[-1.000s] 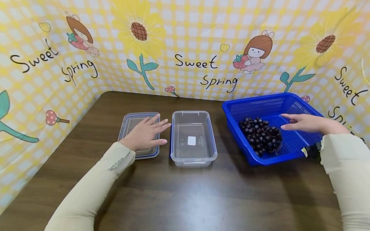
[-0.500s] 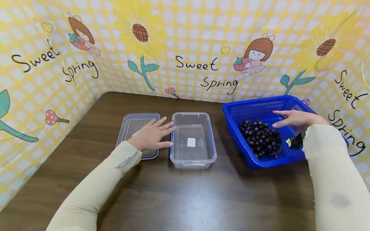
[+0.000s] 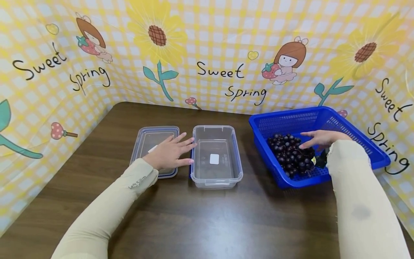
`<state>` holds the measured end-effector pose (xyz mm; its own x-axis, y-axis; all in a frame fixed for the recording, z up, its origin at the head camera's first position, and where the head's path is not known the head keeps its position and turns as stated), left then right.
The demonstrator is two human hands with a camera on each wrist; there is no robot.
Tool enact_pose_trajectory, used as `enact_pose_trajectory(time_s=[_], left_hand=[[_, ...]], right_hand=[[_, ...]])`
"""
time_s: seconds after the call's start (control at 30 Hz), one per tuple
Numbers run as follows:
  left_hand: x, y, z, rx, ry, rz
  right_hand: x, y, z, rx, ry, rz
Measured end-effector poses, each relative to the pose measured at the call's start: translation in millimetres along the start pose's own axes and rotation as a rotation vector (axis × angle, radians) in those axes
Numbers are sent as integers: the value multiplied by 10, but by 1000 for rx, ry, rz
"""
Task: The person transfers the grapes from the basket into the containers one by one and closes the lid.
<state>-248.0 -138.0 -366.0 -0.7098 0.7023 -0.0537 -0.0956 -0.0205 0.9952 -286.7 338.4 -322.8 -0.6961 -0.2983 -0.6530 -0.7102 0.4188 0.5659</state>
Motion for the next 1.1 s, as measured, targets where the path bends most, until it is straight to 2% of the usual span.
enact_pose_trajectory(time_s=[0.17, 0.33, 0.73, 0.93, 1.1], left_hand=[[-11, -14, 38, -51, 0, -1], [-7, -45, 62, -86, 1, -2], [-13, -62, 56, -88, 33, -10], [-41, -81, 48, -85, 39, -11], [-81, -90, 41, -90, 51, -9]], right_hand=[[79, -52, 9, -62, -19, -28], [170, -82, 2, -112, -12, -17], [256, -122, 63, -154, 59, -47], [343, -124, 20, -135, 51, -122], [395, -119, -32, -187, 72, -106]])
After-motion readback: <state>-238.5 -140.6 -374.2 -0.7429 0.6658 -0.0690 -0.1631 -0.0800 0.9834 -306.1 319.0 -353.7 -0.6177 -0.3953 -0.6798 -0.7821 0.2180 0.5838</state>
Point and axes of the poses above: each hand's wrist, its own x-axis towards the middle knuckle, its own y-axis out of the back of the hand, z = x × y, the point moved 3 cm from there along x, towards the middle knuckle, and after that the axes turned 1 degree about -y, right-handed, at the moved point
